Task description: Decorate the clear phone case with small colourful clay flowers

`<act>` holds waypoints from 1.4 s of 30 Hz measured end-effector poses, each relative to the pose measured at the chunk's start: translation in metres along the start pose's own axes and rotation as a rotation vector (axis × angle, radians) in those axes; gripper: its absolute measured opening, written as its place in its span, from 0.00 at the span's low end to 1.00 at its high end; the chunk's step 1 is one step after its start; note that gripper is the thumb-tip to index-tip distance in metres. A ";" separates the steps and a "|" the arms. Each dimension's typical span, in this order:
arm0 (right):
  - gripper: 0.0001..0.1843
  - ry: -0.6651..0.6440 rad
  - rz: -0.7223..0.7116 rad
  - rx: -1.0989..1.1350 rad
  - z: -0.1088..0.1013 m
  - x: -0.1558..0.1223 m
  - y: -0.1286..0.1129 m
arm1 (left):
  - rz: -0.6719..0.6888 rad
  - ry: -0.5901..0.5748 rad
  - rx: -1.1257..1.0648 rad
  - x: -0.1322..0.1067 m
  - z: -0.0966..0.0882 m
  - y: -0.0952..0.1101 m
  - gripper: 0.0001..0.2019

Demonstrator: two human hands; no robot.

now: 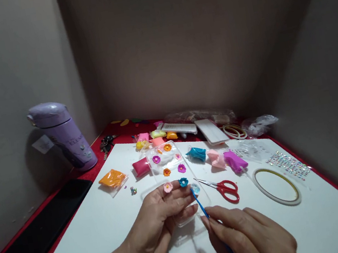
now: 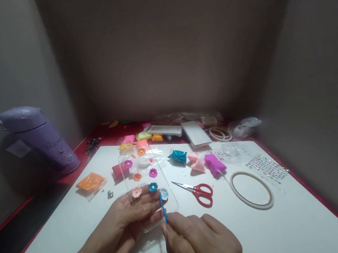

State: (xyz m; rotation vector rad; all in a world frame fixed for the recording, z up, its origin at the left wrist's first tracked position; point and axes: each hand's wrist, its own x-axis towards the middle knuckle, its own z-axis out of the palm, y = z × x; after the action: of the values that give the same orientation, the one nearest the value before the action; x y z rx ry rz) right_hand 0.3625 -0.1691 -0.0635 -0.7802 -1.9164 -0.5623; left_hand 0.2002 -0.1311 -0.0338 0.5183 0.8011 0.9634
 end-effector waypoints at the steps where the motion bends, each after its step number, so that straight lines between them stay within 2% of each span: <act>1: 0.04 0.001 -0.002 -0.005 0.000 0.000 0.000 | 0.002 0.000 0.000 0.000 0.000 0.000 0.15; 10: 0.04 -0.021 -0.065 -0.044 0.000 0.002 0.000 | 0.011 -0.038 0.013 0.000 -0.002 -0.001 0.14; 17: 0.02 0.010 -0.017 -0.046 0.002 0.002 -0.002 | -0.005 -0.021 0.012 -0.001 -0.001 -0.001 0.15; 23: 0.05 0.003 -0.087 -0.057 0.000 0.007 -0.002 | 0.019 -0.055 0.015 -0.001 -0.001 0.000 0.14; 42: 0.04 -0.030 -0.059 -0.083 -0.001 0.005 -0.002 | 0.007 -0.024 0.006 -0.001 -0.003 -0.002 0.16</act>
State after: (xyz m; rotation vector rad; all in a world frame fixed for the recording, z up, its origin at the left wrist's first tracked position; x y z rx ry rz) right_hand 0.3593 -0.1698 -0.0585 -0.7903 -1.9595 -0.6732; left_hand 0.1981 -0.1327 -0.0367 0.5372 0.7813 0.9601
